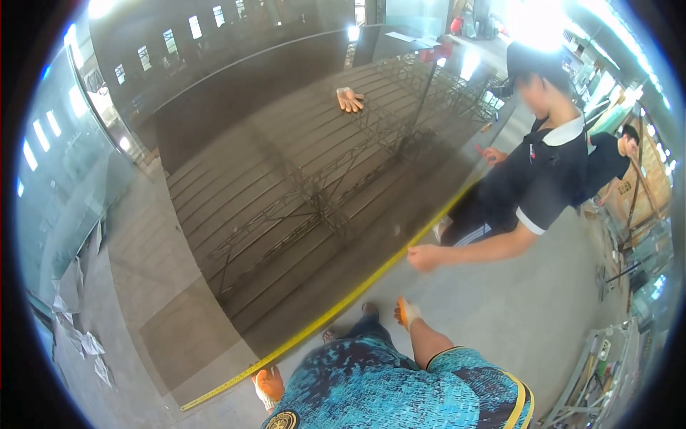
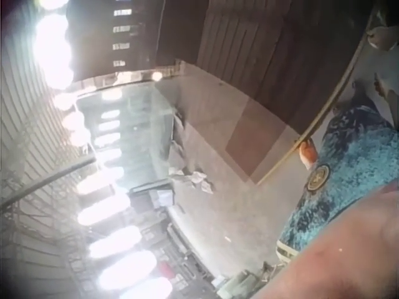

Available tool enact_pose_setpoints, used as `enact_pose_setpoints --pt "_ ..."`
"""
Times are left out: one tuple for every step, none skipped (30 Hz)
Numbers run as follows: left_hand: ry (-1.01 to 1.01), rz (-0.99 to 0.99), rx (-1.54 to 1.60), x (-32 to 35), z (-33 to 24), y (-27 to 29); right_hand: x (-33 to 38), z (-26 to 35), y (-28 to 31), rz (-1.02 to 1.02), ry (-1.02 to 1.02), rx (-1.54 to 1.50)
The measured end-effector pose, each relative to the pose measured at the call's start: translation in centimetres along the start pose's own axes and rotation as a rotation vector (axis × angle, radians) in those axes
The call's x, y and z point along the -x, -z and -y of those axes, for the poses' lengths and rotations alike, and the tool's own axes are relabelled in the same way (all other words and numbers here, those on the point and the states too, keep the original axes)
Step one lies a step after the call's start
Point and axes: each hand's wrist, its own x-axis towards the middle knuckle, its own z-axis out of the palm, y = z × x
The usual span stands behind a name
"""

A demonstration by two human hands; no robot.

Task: Measuring large sheets of glass using a tape measure in a manufacturing setting.

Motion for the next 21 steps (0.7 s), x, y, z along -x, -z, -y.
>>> enact_pose_setpoints --pt "0.005 -0.012 0.002 0.0 0.0 -0.2 -0.2 0.1 -0.1 0.002 0.006 0.002" --pt "0.003 -0.01 0.007 -0.1 -0.1 -0.4 -0.5 0.2 -0.2 -0.015 0.027 -0.016" --pt "0.002 -0.012 -0.006 -0.2 0.0 -0.6 -0.8 0.4 -0.3 -0.032 0.047 -0.033" --pt "0.001 -0.014 -0.019 -0.3 0.0 -0.8 -1.2 0.5 -0.4 -0.049 0.066 -0.05" --pt "0.0 -0.017 -0.033 -0.3 -0.1 -1.1 -1.3 0.6 -0.4 -0.048 0.067 -0.047" --pt "-0.001 -0.019 -0.031 -0.2 -0.1 -1.3 -1.4 0.7 -0.4 -0.04 0.071 -0.05" --pt "-0.004 -0.029 -0.029 0.1 -0.1 -1.7 -1.5 0.8 -0.5 -0.033 0.075 -0.052" --pt "-0.006 -0.04 -0.027 0.3 0.0 -1.9 -1.6 0.9 -0.5 -0.025 0.079 -0.053" --pt "-0.009 -0.052 -0.025 0.5 0.0 -1.9 -1.7 0.8 -0.5 -0.023 0.079 -0.048" --pt "-0.014 -0.054 -0.026 0.4 -0.1 -1.9 -1.5 0.7 -0.6 -0.033 0.078 -0.043" --pt "-0.01 -0.043 -0.034 0.3 0.0 -1.7 -1.4 0.6 -0.6 -0.044 0.077 -0.038" --pt "-0.007 -0.032 -0.041 0.1 0.0 -1.6 -1.2 0.4 -0.6 -0.053 0.075 -0.031" --pt "-0.003 -0.022 -0.049 0.1 0.0 -1.4 -1.1 0.2 -0.6 -0.048 0.072 -0.028" --pt "-0.009 -0.028 -0.051 0.1 0.0 -1.3 -0.9 0.1 -0.6 -0.042 0.062 -0.033" --pt "-0.021 -0.041 -0.045 0.0 0.2 -1.5 -0.9 -0.1 -0.4 -0.041 0.054 -0.038" --pt "-0.034 -0.054 -0.04 0.0 0.5 -1.7 -1.0 -0.3 -0.4 -0.041 0.046 -0.043" --pt "-0.045 -0.067 -0.037 -0.1 0.6 -1.8 -1.0 -0.6 -0.5 -0.042 0.042 -0.041" --pt "-0.043 -0.07 -0.041 -0.2 0.7 -1.8 -1.2 -0.8 -0.5 -0.038 0.043 -0.031" --pt "-0.038 -0.063 -0.029 -0.4 0.7 -1.8 -1.4 -1.0 -0.6 -0.036 0.043 -0.023" --pt "-0.031 -0.052 -0.021 -0.7 0.7 -1.8 -1.6 -1.2 -0.5 -0.037 0.042 -0.019" --pt "-0.02 -0.04 -0.015 -1.1 0.8 -1.6 -1.9 -1.5 -0.7 -0.046 0.036 -0.026"
